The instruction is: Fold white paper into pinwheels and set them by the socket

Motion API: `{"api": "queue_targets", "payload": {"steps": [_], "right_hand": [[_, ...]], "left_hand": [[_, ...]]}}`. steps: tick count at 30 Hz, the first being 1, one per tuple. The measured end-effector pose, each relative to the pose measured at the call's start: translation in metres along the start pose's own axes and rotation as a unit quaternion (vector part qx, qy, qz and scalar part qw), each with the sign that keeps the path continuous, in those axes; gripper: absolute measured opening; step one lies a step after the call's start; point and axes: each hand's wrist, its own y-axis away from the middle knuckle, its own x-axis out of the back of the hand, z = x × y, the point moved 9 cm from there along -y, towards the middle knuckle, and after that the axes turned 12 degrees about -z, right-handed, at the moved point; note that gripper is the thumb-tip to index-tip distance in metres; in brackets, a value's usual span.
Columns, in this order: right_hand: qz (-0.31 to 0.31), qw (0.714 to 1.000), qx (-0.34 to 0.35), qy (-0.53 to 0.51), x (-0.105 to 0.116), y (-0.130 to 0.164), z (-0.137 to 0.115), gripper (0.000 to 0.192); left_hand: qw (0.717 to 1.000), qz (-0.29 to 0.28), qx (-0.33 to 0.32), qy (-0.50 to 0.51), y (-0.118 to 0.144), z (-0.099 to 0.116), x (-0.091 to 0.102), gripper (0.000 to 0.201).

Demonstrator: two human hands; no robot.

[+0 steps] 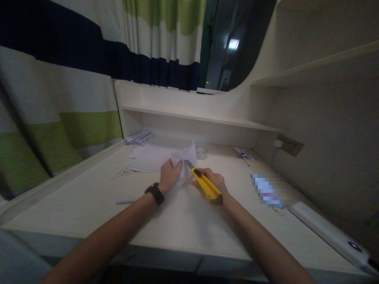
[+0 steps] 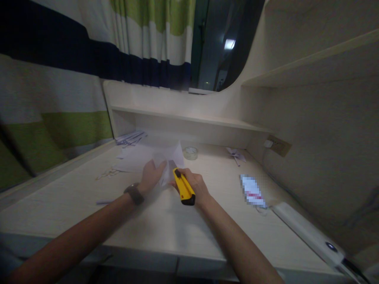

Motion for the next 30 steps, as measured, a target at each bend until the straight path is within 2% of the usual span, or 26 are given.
{"api": "queue_targets", "payload": {"steps": [3, 6, 7, 9, 12, 14, 15, 17, 19, 22, 25, 28, 30], "right_hand": [[0.026, 0.999, -0.012, -0.044, 0.006, 0.000, 0.001, 0.034], [0.066, 0.980, -0.110, -0.155, 0.010, 0.001, 0.016, 0.031], [0.082, 0.961, -0.155, -0.212, 0.008, 0.002, 0.024, 0.033], [0.121, 0.906, -0.233, -0.333, 0.002, 0.007, 0.039, 0.038], [0.173, 0.814, -0.299, -0.467, -0.010, 0.012, 0.055, 0.046], [0.183, 0.780, -0.311, -0.511, -0.014, 0.013, 0.061, 0.048], [0.182, 0.775, -0.310, -0.520, -0.015, 0.012, 0.063, 0.048], [0.175, 0.786, -0.295, -0.514, -0.011, 0.010, 0.063, 0.048], [0.149, 0.819, -0.264, -0.487, -0.004, 0.006, 0.058, 0.047], [0.070, 0.898, -0.184, -0.393, 0.008, -0.005, 0.041, 0.041], [-0.005, 0.971, -0.064, -0.231, 0.020, -0.014, 0.015, 0.031], [-0.057, 0.992, 0.039, -0.101, 0.021, -0.014, -0.004, 0.030], [-0.052, 0.996, 0.058, -0.036, 0.021, -0.011, -0.002, 0.031]], "left_hand": [[1.000, 0.006, -0.018, -0.008, 0.003, 0.007, 0.001, 0.030], [0.999, -0.001, -0.028, -0.018, 0.004, 0.012, 0.000, 0.030], [0.999, -0.003, -0.029, -0.029, 0.005, 0.013, 0.000, 0.031], [0.998, -0.003, -0.033, -0.061, 0.006, 0.015, 0.000, 0.031], [0.992, -0.004, -0.067, -0.108, 0.008, 0.022, -0.003, 0.030], [0.989, -0.010, -0.088, -0.117, 0.009, 0.026, -0.005, 0.030], [0.989, -0.012, -0.093, -0.116, 0.009, 0.028, -0.004, 0.030], [0.990, -0.012, -0.097, -0.106, 0.010, 0.030, -0.002, 0.029], [0.991, -0.014, -0.097, -0.093, 0.009, 0.032, 0.000, 0.028], [0.994, -0.014, -0.078, -0.073, 0.005, 0.028, 0.004, 0.027], [0.999, -0.003, -0.022, -0.024, -0.004, 0.011, 0.008, 0.026], [0.996, 0.006, 0.030, 0.087, -0.013, -0.010, 0.010, 0.027], [0.983, 0.002, 0.058, 0.172, -0.017, -0.022, 0.010, 0.030]]}}
